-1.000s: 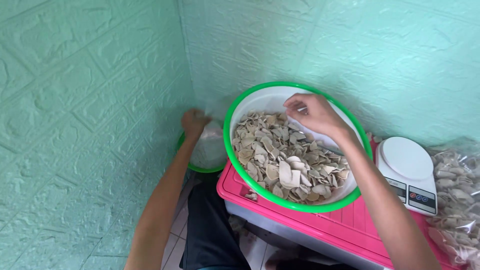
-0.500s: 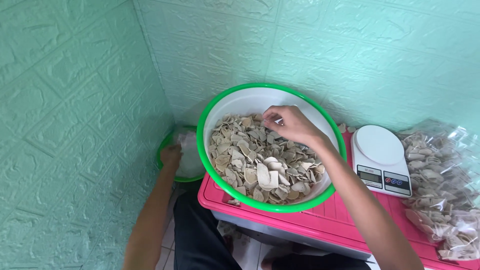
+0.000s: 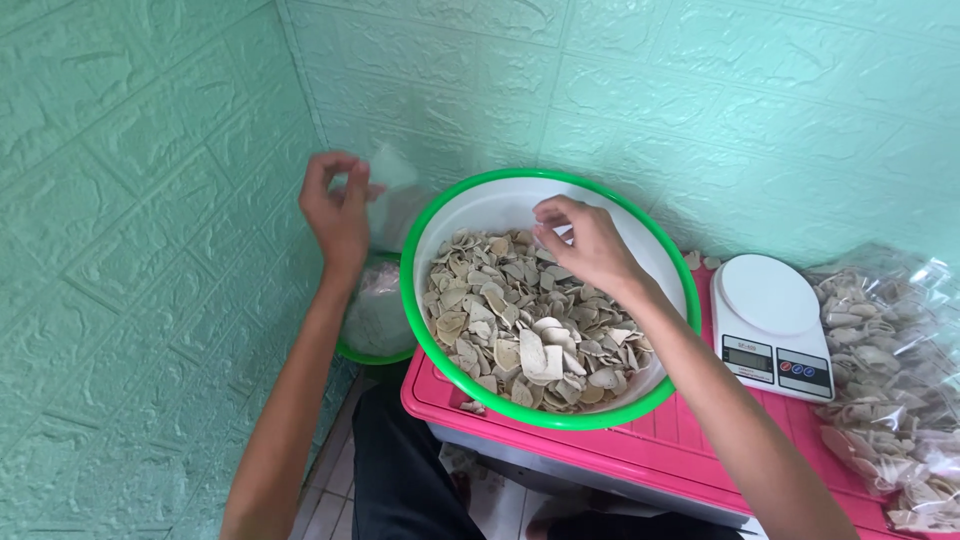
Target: Packaging and weighing dry snack crackers into plastic bags using a spoon and a digital scale.
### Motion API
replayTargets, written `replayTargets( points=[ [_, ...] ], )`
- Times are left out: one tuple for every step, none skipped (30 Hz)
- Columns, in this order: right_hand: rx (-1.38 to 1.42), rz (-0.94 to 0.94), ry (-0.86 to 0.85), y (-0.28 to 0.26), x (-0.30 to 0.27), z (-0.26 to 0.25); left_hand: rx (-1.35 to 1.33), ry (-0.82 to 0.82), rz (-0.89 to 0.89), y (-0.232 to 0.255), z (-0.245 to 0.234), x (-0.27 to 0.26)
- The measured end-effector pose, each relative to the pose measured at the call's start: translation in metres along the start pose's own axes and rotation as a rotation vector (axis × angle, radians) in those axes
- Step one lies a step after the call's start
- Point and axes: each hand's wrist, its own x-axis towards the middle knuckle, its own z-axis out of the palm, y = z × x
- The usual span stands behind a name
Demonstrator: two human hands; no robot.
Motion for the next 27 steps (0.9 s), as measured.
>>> replayTargets(
  points=[
    [0.041, -0.02, 0.048, -0.001, -0.001, -0.002, -0.125, -0.055, -0.014, 0.017, 0.01, 0.007],
    [0.082, -0.04, 0.095, -0.003, -0.001, -0.003, -0.25, -0.11, -0.028, 0.033, 0.019, 0.013],
    [0.08, -0.038, 0.096, 0.0, -0.001, -0.003, -0.252, -0.112, -0.029, 0.047, 0.03, 0.014],
    [0.158, -0.012, 0.111, 0.002, -0.002, -0.003, -0.331, -0.149, -0.053, 0.061, 0.041, 0.014],
    [0.235, 0.015, 0.127, 0.004, -0.002, -0.003, -0.411, -0.187, -0.078, 0.076, 0.052, 0.015],
    [0.233, 0.017, 0.129, -0.001, -0.003, -0.006, -0.413, -0.19, -0.079, 0.077, 0.06, 0.017],
    [0.358, 0.069, 0.075, -0.006, -0.004, -0.008, -0.437, -0.298, -0.031, 0.077, 0.068, 0.019],
    [0.482, 0.119, 0.02, -0.011, -0.004, -0.011, -0.46, -0.406, 0.019, 0.078, 0.077, 0.021],
    [0.48, 0.12, 0.025, -0.007, -0.004, -0.011, -0.464, -0.409, 0.02, 0.078, 0.088, 0.019],
    [0.477, 0.097, 0.004, -0.003, -0.004, -0.012, -0.452, -0.457, -0.012, 0.078, 0.1, 0.018],
    [0.474, 0.074, -0.015, 0.001, -0.004, -0.012, -0.44, -0.507, -0.043, 0.077, 0.111, 0.017],
    [0.472, 0.075, -0.008, -0.002, -0.003, -0.014, -0.444, -0.512, -0.041, 0.077, 0.123, 0.018],
    [0.511, 0.036, 0.018, -0.005, -0.003, -0.016, -0.489, -0.555, -0.011, 0.077, 0.133, 0.017],
    [0.55, -0.004, 0.043, -0.009, -0.003, -0.017, -0.533, -0.599, 0.019, 0.076, 0.143, 0.016],
    [0.55, 0.001, 0.045, -0.008, -0.003, -0.018, -0.535, -0.602, 0.016, 0.078, 0.148, 0.014],
    [0.495, 0.024, 0.134, -0.008, -0.004, -0.019, -0.52, -0.606, 0.007, 0.081, 0.153, 0.012],
    [0.437, 0.042, 0.221, -0.007, -0.002, -0.021, -0.504, -0.607, 0.003, 0.084, 0.159, 0.011],
    [0.435, 0.042, 0.222, -0.003, -0.004, -0.024, -0.507, -0.606, 0.003, 0.082, 0.162, 0.01],
    [0.524, 0.078, 0.298, 0.0, -0.006, -0.024, -0.529, -0.675, -0.06, 0.079, 0.163, 0.009],
    [0.612, 0.114, 0.374, 0.004, -0.008, -0.025, -0.551, -0.743, -0.123, 0.076, 0.165, 0.007],
    [0.612, 0.116, 0.373, 0.008, -0.008, -0.024, -0.552, -0.743, -0.125, 0.069, 0.163, 0.005],
    [0.698, 0.097, 0.437, 0.011, -0.007, -0.024, -0.499, -0.72, -0.091, 0.062, 0.162, 0.003],
    [0.785, 0.077, 0.504, 0.015, -0.006, -0.023, -0.445, -0.7, -0.055, 0.055, 0.16, 0.003],
    [0.787, 0.078, 0.507, 0.018, -0.006, -0.023, -0.445, -0.703, -0.056, 0.053, 0.157, 0.001],
    [0.81, 0.113, 0.538, 0.021, -0.004, -0.023, -0.392, -0.693, -0.06, 0.05, 0.153, 0.001],
    [0.832, 0.148, 0.569, 0.024, -0.002, -0.023, -0.339, -0.683, -0.065, 0.048, 0.149, 0.0],
    [0.83, 0.149, 0.569, 0.025, -0.002, -0.023, -0.341, -0.683, -0.066, 0.046, 0.149, 0.001]
  ],
)
